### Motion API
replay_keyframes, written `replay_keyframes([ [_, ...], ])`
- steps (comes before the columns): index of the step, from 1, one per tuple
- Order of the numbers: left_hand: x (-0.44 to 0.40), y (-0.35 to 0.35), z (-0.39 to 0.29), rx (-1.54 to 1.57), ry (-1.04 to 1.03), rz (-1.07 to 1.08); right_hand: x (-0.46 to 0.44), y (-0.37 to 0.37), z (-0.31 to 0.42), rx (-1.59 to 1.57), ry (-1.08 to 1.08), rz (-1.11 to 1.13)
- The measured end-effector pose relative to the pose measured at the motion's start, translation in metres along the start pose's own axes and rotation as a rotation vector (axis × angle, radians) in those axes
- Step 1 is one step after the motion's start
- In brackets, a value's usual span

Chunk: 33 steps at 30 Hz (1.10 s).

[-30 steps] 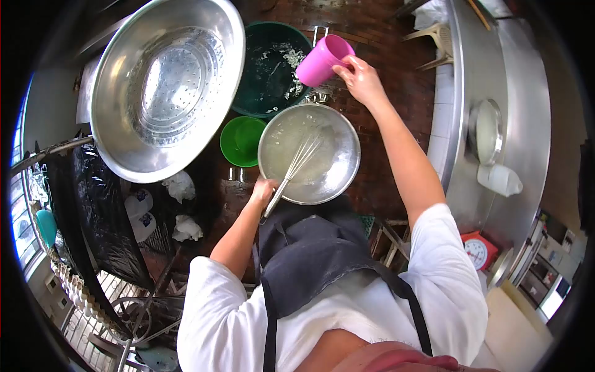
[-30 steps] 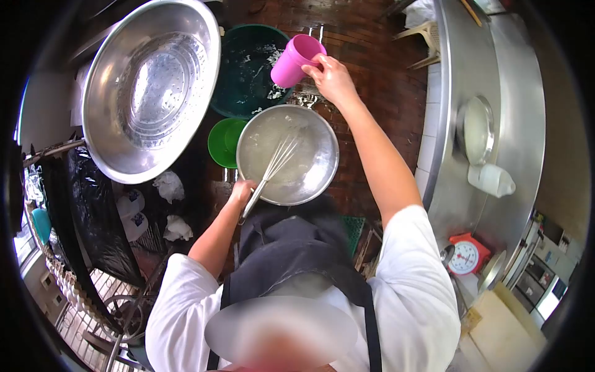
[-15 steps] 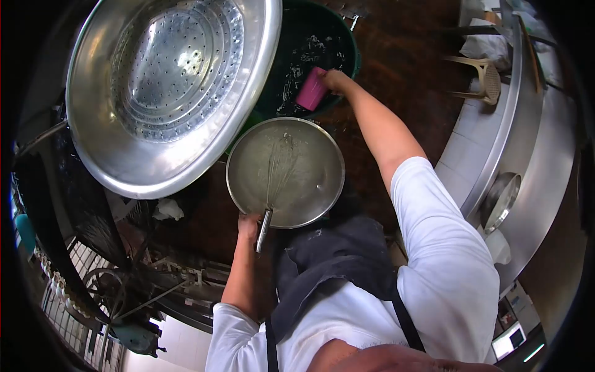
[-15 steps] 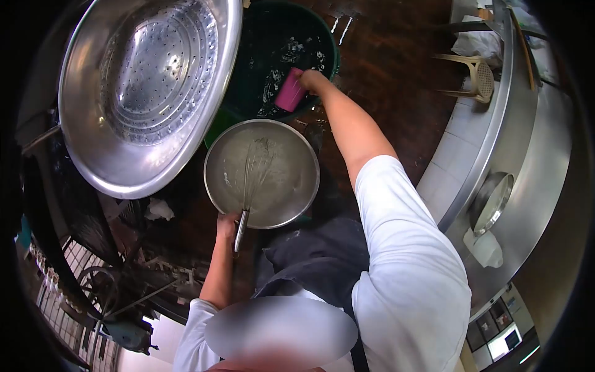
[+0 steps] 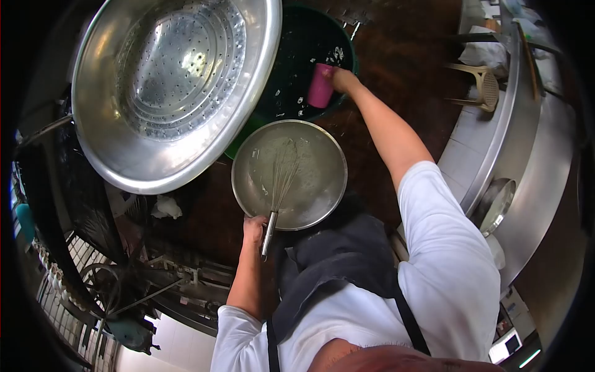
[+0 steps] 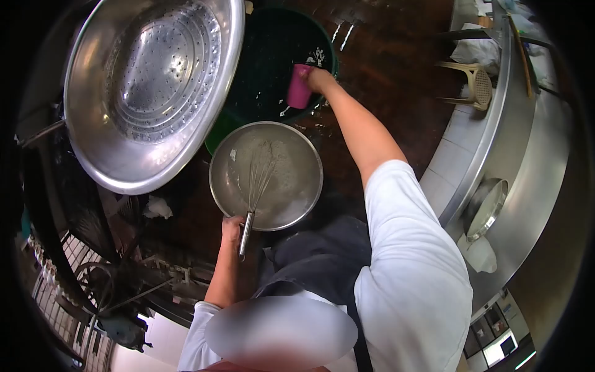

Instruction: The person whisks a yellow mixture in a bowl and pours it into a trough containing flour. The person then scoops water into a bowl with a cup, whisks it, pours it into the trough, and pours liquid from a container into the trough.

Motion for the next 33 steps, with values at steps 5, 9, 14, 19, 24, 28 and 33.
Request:
replay_keyframes([
  [5,-0.01,0.018,-0.001,-0.511,-0.307,0.308,0.126,0.074,0.002,-0.039,0.346,-0.211],
  [9,-0.019,0.013,-0.027,-0.283,-0.29,0.204,0.217,0.125,-0.026,-0.058,0.501,-0.39],
  [14,-0.01,-0.012,-0.094,-0.267,-0.296,0.257,0.346,0.179,-0.053,0.068,0.478,-0.53],
  [19,-0.013,-0.052,-0.12,-0.11,-0.322,0.456,0.449,0.197,-0.075,0.304,0.301,-0.494],
  [24,0.0,-0.098,-0.123,-0.196,-0.322,0.631,0.498,0.181,-0.091,0.56,0.121,-0.265],
  [28,0.04,-0.145,-0.133,-0.268,-0.347,0.753,0.519,0.141,-0.103,0.748,-0.147,-0.204],
  [33,0.093,-0.192,-0.121,-0.196,-0.264,0.865,0.587,0.133,-0.117,0.914,-0.38,-0.129],
])
Point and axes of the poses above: each hand's wrist, its own x-axis away from the middle knuckle, its own y-axis out of the back of the hand, z = x × y, the point moved 2 cm from there along -x, towards the middle knuckle, and after that the axes turned 14 degrees about -y, right-handed, at the moved point
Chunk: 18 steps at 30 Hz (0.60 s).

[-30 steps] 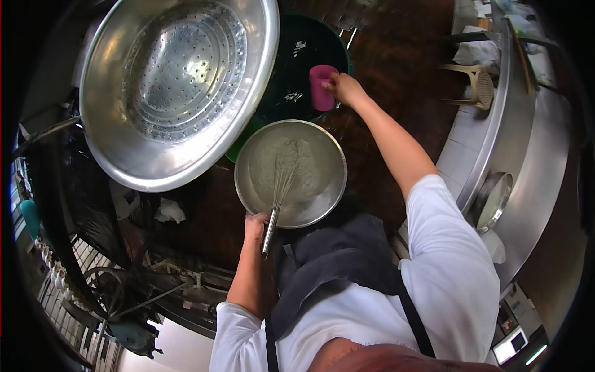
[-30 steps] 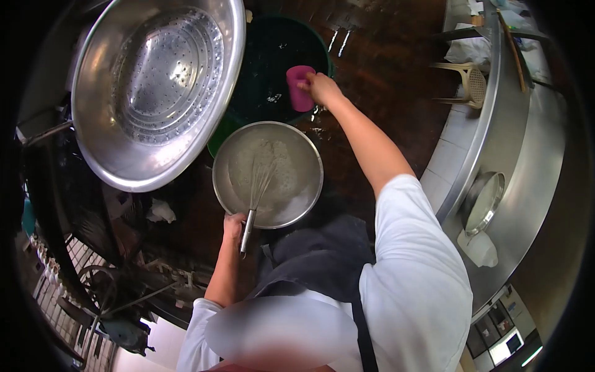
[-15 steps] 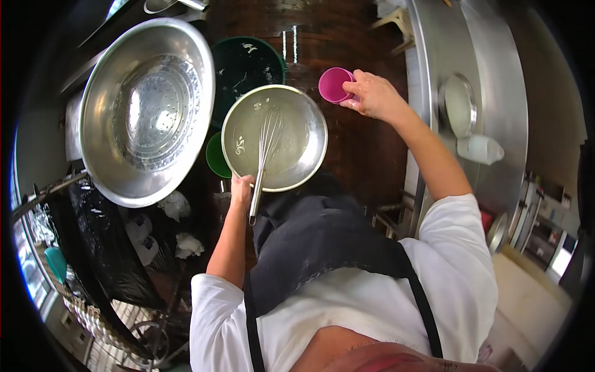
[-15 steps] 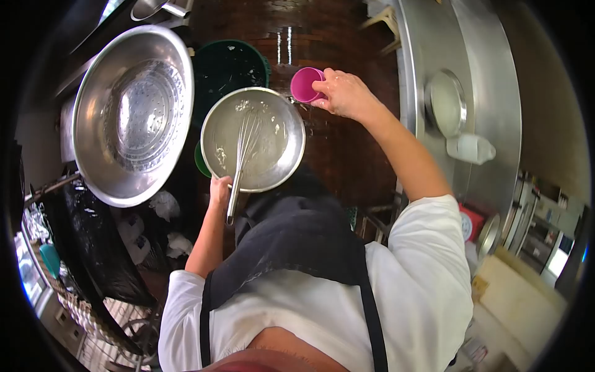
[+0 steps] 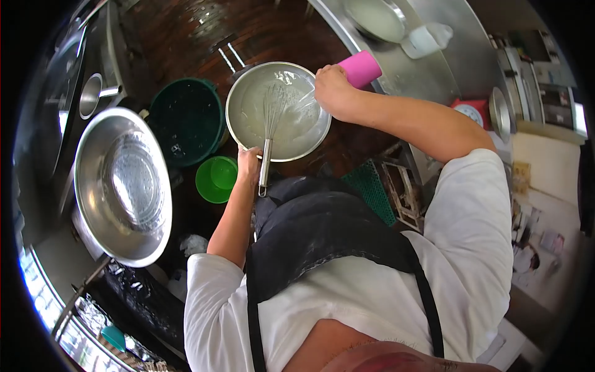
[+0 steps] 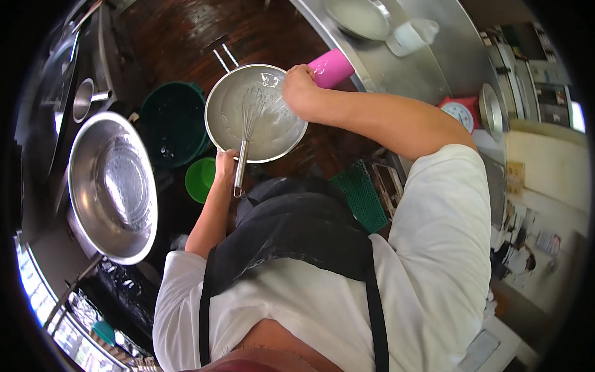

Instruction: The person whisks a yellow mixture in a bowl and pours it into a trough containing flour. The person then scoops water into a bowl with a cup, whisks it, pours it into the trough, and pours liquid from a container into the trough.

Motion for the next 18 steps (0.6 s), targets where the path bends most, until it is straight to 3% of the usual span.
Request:
replay_keyframes([
  [3,0.001,-0.034,0.017,-0.042,-0.013,0.077,0.033,-0.036,-0.034,-0.07,-0.096,-0.052],
  [6,0.018,-0.069,0.029,-0.084,0.053,0.113,0.056,-0.118,-0.066,-0.448,-0.219,-0.332],
  [7,0.021,-0.08,0.038,-0.125,-0.008,0.091,0.069,-0.136,-0.08,-0.579,-0.27,-0.334],
  [8,0.018,-0.078,0.06,-0.15,0.081,0.114,0.084,-0.155,-0.094,-0.71,-0.359,-0.328],
  [11,0.06,-0.12,0.049,-0.195,0.104,0.114,0.111,-0.233,-0.127,-1.062,-0.628,-0.304],
  [14,0.101,-0.149,0.044,-0.236,0.103,0.095,0.115,-0.324,-0.147,-1.167,-0.887,-0.296],
  [18,0.131,-0.15,0.074,-0.283,0.07,0.081,0.101,-0.441,-0.144,-1.269,-1.041,-0.087],
])
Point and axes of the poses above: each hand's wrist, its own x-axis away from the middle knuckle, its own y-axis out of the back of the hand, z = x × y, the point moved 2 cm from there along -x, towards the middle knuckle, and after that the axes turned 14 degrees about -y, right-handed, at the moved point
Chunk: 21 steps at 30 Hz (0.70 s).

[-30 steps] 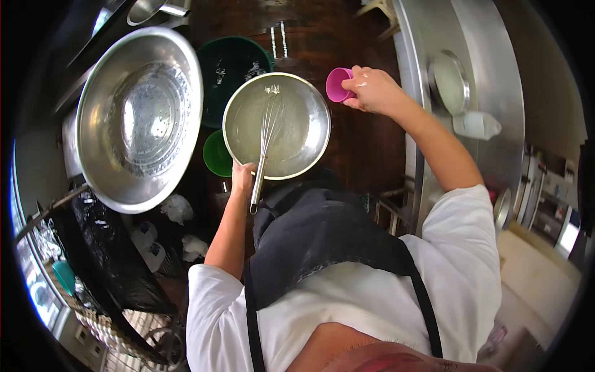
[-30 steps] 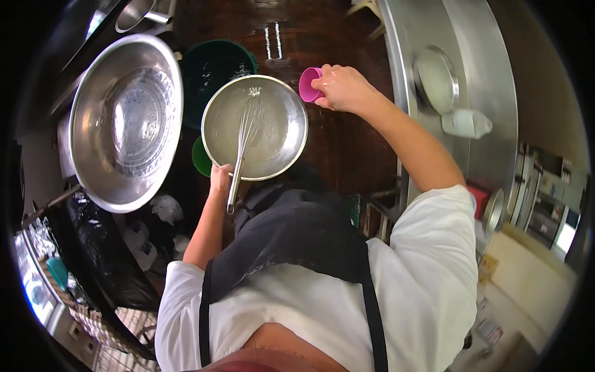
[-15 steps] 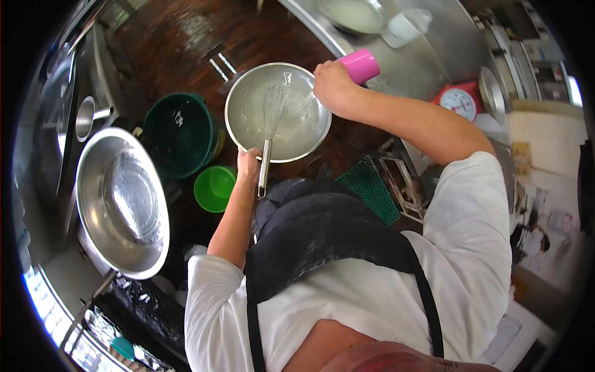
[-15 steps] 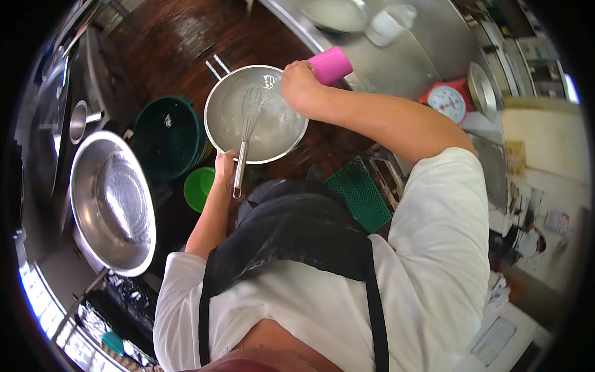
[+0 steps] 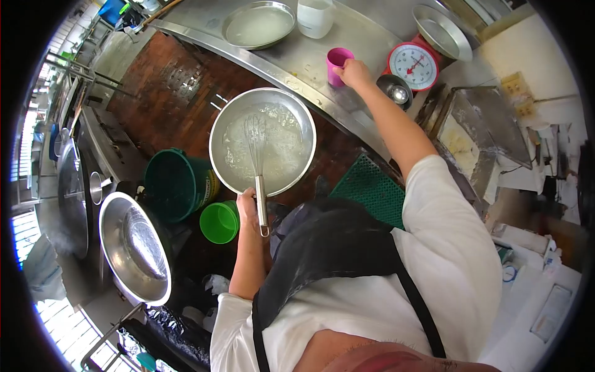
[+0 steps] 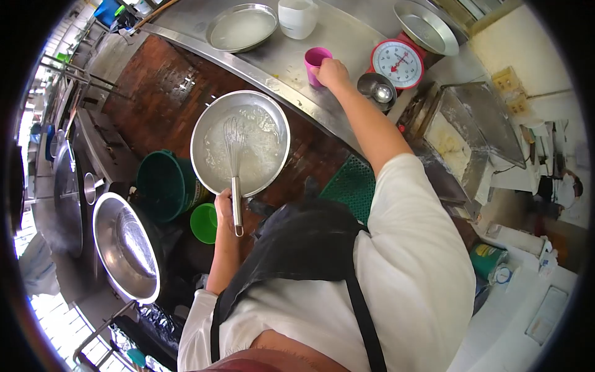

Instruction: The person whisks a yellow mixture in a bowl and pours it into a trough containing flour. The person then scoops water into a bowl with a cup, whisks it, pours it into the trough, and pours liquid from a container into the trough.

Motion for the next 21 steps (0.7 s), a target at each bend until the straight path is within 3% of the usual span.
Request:
replay_keyframes([
  [3,0.04,-0.027,-0.039,-0.034,0.002,0.024,-0.01,-0.025,-0.042,0.019,0.009,0.067],
  [6,0.07,-0.046,-0.059,0.028,0.023,0.034,-0.014,-0.048,-0.076,-0.072,0.164,-0.119],
  [7,0.077,-0.051,-0.061,-0.006,-0.008,0.05,0.02,-0.006,-0.067,-0.098,0.052,-0.01],
  [8,0.081,-0.051,-0.06,-0.042,-0.034,0.07,0.051,0.023,-0.066,-0.112,0.091,-0.085],
  [12,0.096,-0.067,-0.045,0.09,-0.028,0.168,0.218,0.134,-0.054,-0.44,0.242,0.046],
  [14,0.124,-0.092,-0.063,0.085,0.022,0.22,0.302,0.146,-0.043,-0.592,0.311,0.335],
  [15,0.117,-0.095,-0.038,0.151,0.003,0.242,0.33,0.116,-0.045,-0.684,0.528,0.25],
  [16,0.124,-0.103,-0.03,0.159,0.007,0.253,0.36,0.121,-0.041,-0.551,0.587,0.328],
  [18,0.137,-0.127,-0.025,0.176,0.004,0.305,0.402,0.136,-0.035,-0.331,0.467,0.599],
  [20,0.165,-0.153,-0.047,-0.191,-0.168,0.51,0.417,0.14,-0.059,-0.395,0.404,0.544],
  [21,0.177,-0.169,-0.052,-0.164,-0.116,0.516,0.421,0.143,-0.073,-0.428,0.389,0.524],
])
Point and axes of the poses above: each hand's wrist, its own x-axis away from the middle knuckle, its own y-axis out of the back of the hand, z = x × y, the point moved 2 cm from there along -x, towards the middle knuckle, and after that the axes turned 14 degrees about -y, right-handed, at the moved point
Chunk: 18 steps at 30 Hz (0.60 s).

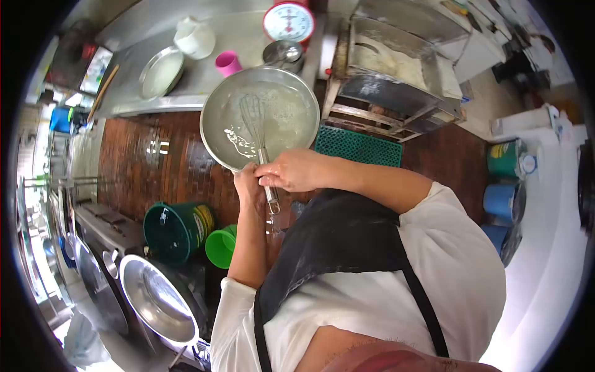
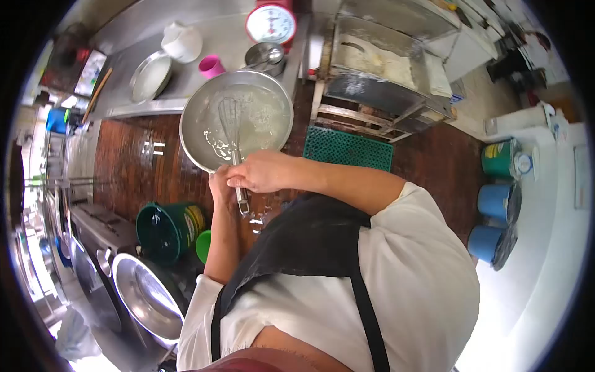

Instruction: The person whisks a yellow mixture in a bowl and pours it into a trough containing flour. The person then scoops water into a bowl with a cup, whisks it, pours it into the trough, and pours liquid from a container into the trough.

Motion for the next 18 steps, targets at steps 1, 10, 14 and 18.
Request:
replay_keyframes([
  [1,0.001,-0.017,-0.004,0.037,0.045,-0.002,0.011,0.012,-0.014,0.052,-0.082,-0.017],
  [10,-0.035,-0.258,0.008,0.38,0.028,0.135,0.143,0.14,-0.218,0.084,-0.552,-0.447],
  [14,-0.041,-0.358,0.005,0.295,-0.037,0.107,0.179,0.17,-0.327,0.075,-0.552,-0.452],
  [18,-0.061,-0.427,0.011,0.15,-0.106,0.084,0.204,0.2,-0.39,-0.106,-0.489,-0.504],
])
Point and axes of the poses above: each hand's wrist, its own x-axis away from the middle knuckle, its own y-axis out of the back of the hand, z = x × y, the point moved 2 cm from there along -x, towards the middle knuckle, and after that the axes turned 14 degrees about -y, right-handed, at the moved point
